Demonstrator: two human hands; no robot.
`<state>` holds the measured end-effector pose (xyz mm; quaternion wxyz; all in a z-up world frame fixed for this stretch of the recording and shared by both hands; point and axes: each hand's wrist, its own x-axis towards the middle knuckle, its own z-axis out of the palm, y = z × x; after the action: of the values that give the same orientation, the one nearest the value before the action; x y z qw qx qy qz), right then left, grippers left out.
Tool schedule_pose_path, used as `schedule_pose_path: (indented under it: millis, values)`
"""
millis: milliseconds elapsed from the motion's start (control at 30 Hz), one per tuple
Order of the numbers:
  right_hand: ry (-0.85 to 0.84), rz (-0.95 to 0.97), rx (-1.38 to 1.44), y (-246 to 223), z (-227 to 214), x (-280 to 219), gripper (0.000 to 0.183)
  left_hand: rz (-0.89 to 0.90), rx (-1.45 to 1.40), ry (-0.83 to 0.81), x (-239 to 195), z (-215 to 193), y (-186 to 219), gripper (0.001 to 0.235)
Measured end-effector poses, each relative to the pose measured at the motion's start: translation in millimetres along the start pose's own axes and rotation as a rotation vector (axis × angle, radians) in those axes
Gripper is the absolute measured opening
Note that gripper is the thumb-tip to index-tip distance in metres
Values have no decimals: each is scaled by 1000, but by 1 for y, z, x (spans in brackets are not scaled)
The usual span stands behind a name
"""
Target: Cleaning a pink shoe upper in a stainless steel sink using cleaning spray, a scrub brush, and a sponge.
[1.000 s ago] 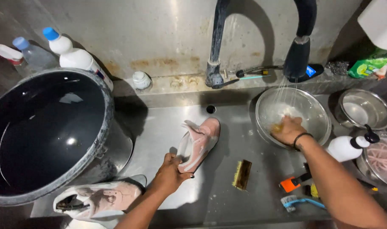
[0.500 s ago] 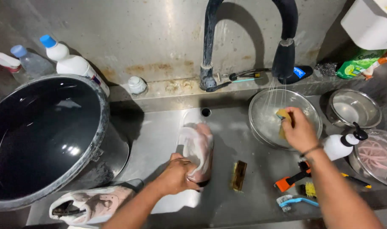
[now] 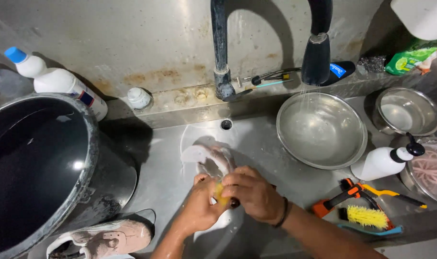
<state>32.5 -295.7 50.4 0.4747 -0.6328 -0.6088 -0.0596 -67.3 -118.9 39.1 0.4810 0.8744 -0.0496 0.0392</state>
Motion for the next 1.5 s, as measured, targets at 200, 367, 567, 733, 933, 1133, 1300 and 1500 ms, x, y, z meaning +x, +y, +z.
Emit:
schedule_pose_path:
  millis: [200,367,567,733,933,1133,1300,1500]
  values:
    - [48,292,-84,47,18,-44,33,-93,85,-23,-1,22,-26,21]
    - [153,124,-31,1,15,4,21,-120,43,11,2,21,-20,16]
    - [200,284,-133,45,16,-32,33,-94,111,70,-9,36,-42,36]
    - [143,34,-134,11,16,-9,20,-90,45,96,-5,33,-25,16]
    - [188,133,-164,23,17,-20,25,-114,63,92,-7,36,-30,28]
    - [121,71,-114,22,12,-14,23,-144,62,87,-8,38,-28,25]
    - [250,126,-192,17,7,-4,35,-152,60,130,-3,32,-25,32]
    - [113,90,-179,40,12,-19,28,-149,28,92,-13,27,-25,48]
